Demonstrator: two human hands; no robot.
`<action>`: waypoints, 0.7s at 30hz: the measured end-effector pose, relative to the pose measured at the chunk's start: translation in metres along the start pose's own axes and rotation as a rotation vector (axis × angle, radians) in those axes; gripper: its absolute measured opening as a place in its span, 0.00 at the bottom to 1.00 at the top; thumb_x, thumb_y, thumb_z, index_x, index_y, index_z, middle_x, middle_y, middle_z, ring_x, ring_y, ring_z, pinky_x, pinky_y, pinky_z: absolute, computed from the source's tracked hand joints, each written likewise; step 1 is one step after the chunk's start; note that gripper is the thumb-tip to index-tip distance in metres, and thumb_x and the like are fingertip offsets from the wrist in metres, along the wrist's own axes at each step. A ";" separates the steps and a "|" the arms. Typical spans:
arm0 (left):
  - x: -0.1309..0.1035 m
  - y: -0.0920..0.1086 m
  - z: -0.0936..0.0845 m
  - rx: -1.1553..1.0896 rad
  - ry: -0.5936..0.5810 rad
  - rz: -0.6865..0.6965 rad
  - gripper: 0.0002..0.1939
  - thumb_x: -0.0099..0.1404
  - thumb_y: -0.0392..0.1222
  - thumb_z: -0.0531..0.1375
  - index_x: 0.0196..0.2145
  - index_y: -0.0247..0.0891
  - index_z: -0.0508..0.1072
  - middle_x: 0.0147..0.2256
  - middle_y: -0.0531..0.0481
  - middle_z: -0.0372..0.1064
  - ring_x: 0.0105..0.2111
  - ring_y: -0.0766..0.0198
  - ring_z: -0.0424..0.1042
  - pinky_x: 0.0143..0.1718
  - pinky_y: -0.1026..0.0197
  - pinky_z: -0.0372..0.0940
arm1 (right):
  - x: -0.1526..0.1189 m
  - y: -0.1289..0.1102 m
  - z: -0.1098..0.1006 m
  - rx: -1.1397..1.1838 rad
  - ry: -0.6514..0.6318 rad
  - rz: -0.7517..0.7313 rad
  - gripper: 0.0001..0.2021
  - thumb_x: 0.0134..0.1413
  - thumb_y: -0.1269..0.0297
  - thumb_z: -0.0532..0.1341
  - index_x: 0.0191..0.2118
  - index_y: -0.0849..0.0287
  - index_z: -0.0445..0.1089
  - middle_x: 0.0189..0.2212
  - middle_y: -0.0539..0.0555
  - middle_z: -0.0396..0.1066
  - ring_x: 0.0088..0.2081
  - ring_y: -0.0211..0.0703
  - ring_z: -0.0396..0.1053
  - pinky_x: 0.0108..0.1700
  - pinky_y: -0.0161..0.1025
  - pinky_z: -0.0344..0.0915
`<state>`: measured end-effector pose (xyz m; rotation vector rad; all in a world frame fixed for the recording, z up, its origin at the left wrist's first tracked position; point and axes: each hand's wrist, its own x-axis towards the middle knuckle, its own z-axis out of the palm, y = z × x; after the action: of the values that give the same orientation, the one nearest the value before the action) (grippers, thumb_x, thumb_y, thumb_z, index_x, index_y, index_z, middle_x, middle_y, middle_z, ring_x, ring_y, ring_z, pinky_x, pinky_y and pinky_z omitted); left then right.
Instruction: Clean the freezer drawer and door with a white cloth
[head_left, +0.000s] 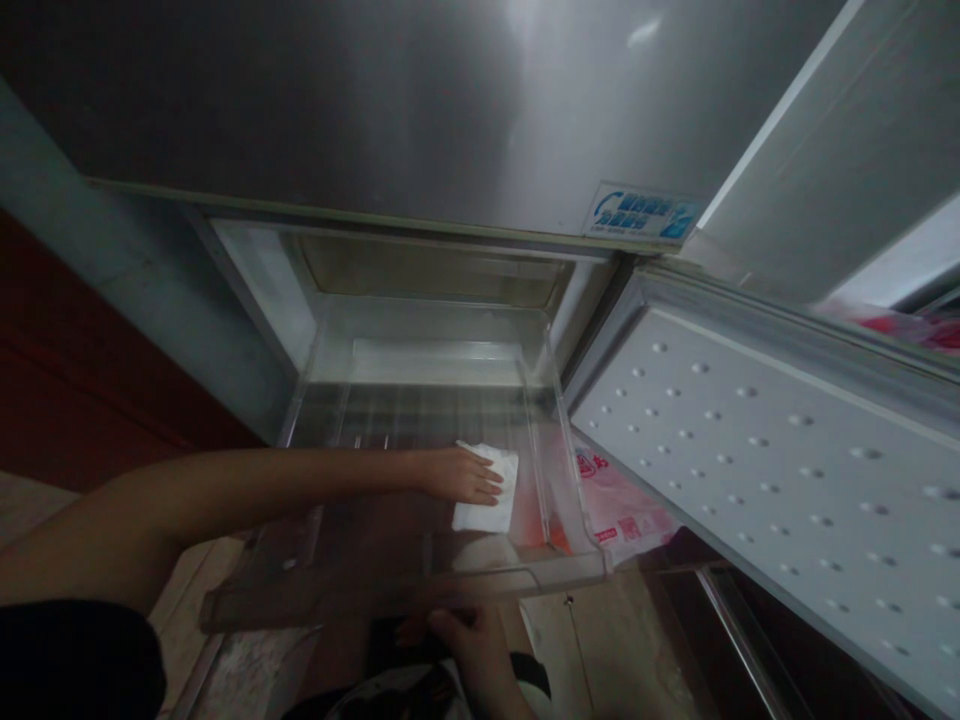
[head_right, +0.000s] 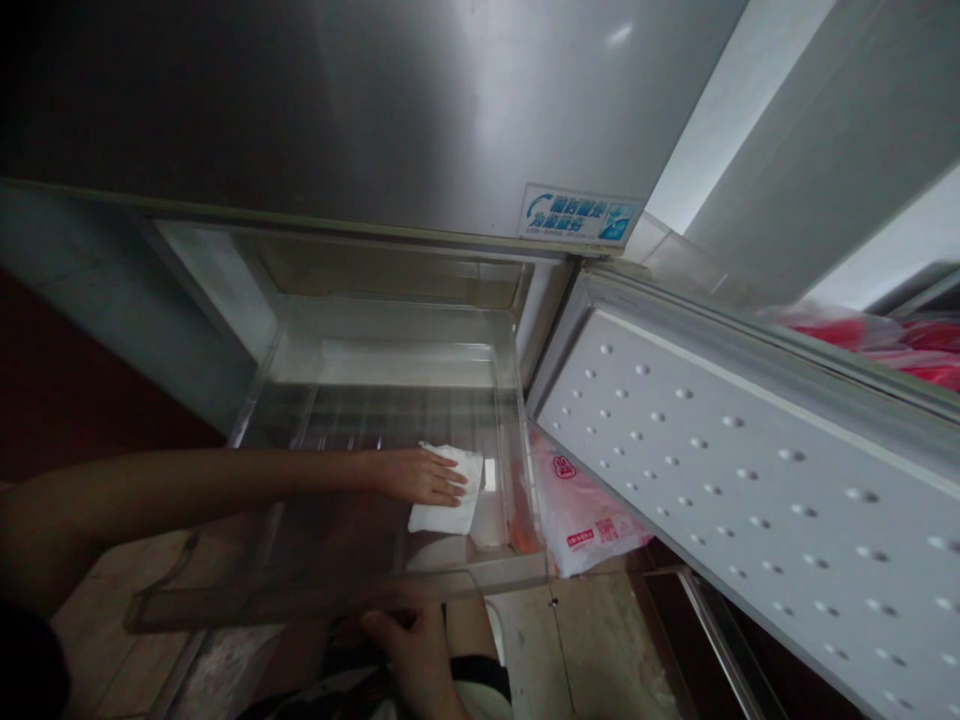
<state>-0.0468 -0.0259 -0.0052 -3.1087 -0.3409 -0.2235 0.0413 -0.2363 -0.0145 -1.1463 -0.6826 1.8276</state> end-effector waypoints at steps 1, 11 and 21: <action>0.001 -0.005 -0.002 -0.012 -0.008 0.017 0.15 0.66 0.45 0.56 0.49 0.40 0.68 0.50 0.45 0.66 0.45 0.59 0.69 0.45 0.52 0.68 | 0.000 0.001 0.000 0.008 0.003 -0.005 0.13 0.34 0.55 0.69 0.23 0.61 0.76 0.23 0.55 0.75 0.27 0.44 0.73 0.34 0.36 0.68; 0.029 -0.078 -0.021 -0.042 -0.038 0.061 0.19 0.66 0.30 0.52 0.49 0.47 0.71 0.53 0.52 0.69 0.56 0.66 0.65 0.59 0.60 0.55 | 0.000 -0.004 0.000 0.029 -0.024 -0.057 0.13 0.36 0.56 0.69 0.24 0.63 0.76 0.21 0.55 0.74 0.26 0.43 0.72 0.33 0.35 0.67; 0.042 -0.143 -0.021 0.061 0.061 -0.203 0.20 0.66 0.29 0.48 0.52 0.36 0.68 0.55 0.41 0.67 0.56 0.57 0.64 0.54 0.55 0.60 | 0.005 0.012 -0.008 0.054 0.011 -0.073 0.19 0.34 0.51 0.70 0.28 0.63 0.77 0.22 0.56 0.74 0.26 0.45 0.73 0.33 0.37 0.67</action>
<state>-0.0403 0.1220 0.0203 -2.9983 -0.6500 -0.3026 0.0429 -0.2379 -0.0291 -1.0815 -0.6572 1.7668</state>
